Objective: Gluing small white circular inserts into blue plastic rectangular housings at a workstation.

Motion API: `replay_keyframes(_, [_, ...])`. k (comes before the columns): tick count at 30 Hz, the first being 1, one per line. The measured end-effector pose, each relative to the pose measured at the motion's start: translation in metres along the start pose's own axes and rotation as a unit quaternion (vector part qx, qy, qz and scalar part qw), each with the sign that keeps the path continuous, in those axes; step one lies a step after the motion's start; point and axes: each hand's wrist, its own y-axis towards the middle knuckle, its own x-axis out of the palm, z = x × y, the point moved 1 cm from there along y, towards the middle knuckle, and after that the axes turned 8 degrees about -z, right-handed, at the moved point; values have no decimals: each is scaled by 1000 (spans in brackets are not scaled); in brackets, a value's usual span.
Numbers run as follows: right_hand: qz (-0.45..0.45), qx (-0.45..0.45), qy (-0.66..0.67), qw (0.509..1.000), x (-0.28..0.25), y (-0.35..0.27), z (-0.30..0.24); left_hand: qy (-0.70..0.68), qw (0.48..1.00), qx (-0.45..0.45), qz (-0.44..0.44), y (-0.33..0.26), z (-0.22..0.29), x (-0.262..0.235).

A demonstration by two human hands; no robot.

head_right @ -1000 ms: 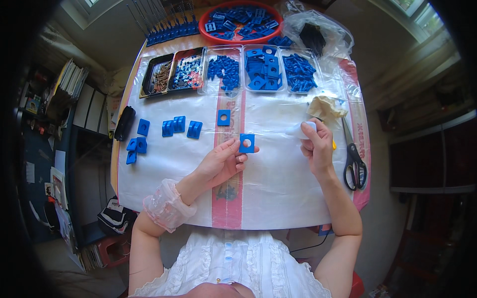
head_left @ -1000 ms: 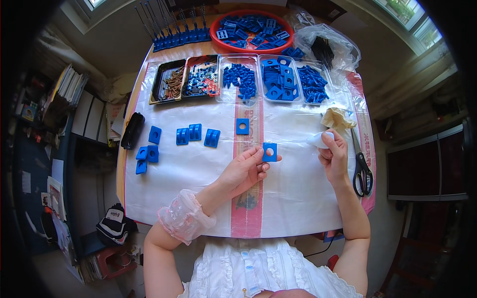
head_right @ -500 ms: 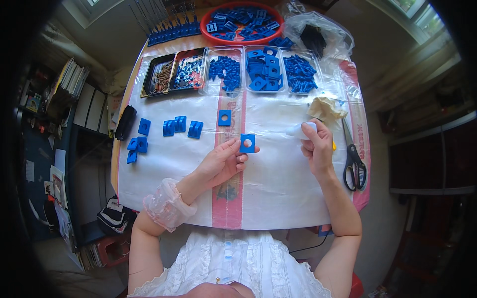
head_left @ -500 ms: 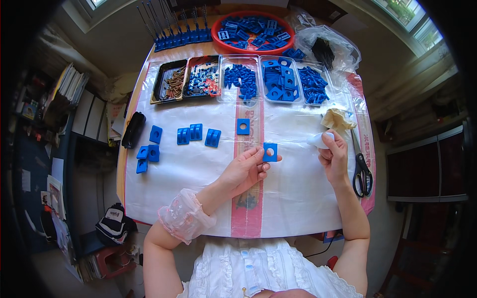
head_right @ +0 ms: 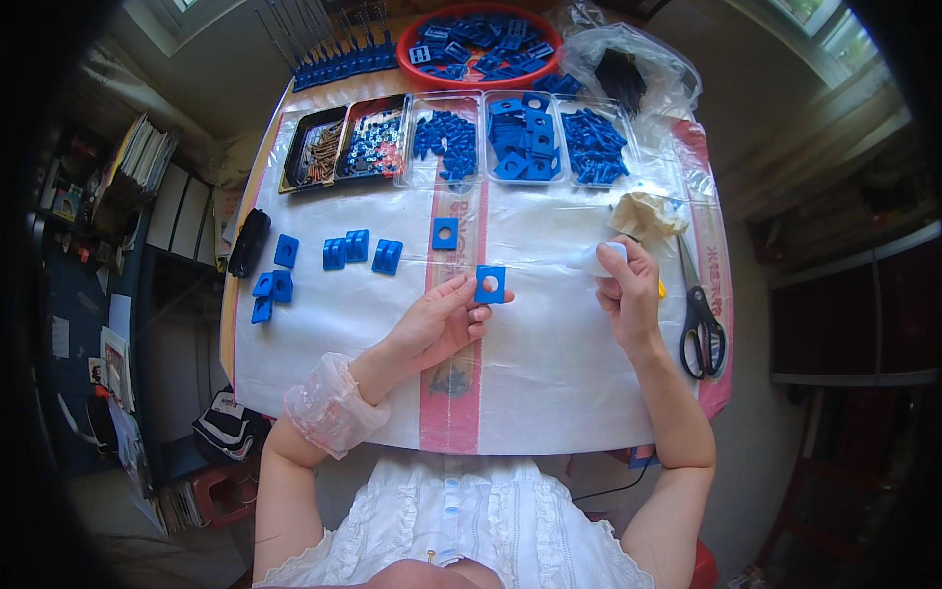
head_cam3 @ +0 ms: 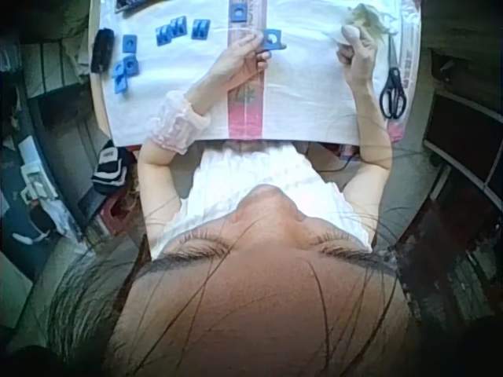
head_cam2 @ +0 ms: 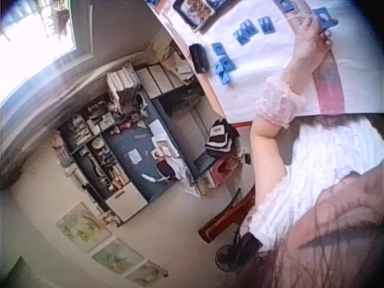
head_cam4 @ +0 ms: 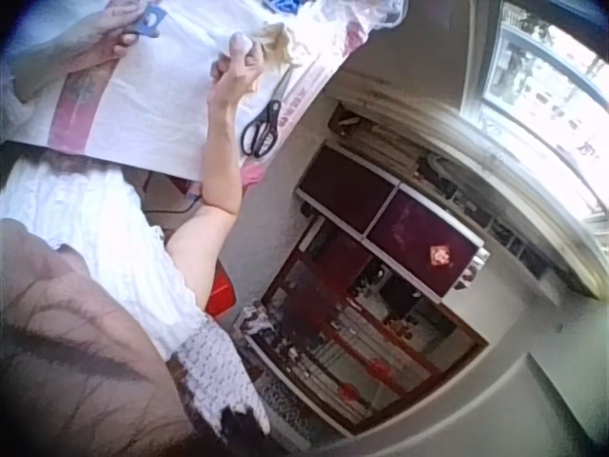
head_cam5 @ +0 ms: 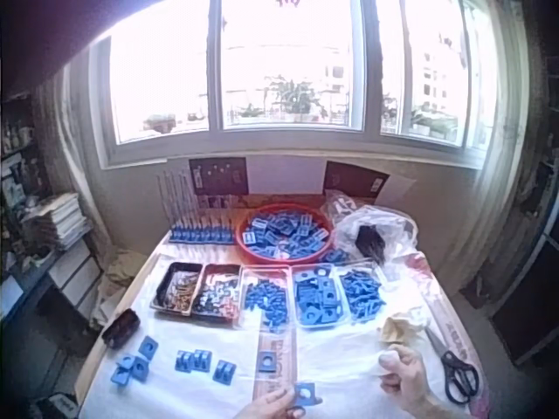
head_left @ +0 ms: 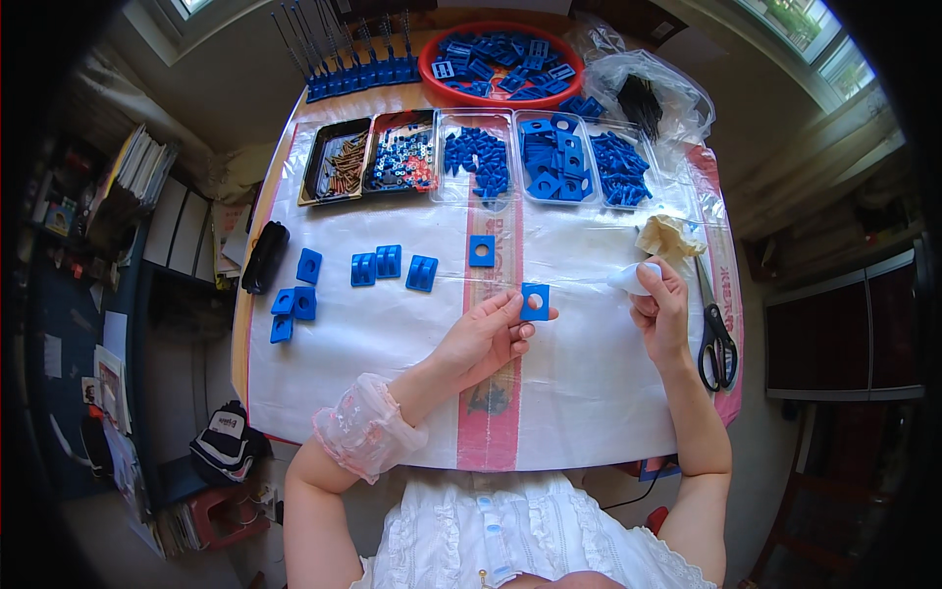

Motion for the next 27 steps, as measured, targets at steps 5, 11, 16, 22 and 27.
replay_keyframes(5, [0,-1,3,1000,-2,0,1,4,1000,3,-10,0,-1,-2])
replay_keyframes(11, [3,-2,1,1000,-1,0,1,2,1000,4,-7,0,-1,-2])
replay_keyframes(16, [2,-2,-3,1000,0,0,0,2,1000,2,-7,0,-1,-2])
replay_keyframes(22, [3,1,-1,1000,1,-1,0,2,1000,2,-8,1,-1,-2])
replay_keyframes(27, [6,2,3,1000,-1,0,2,2,1000,2,-9,0,-1,-3])
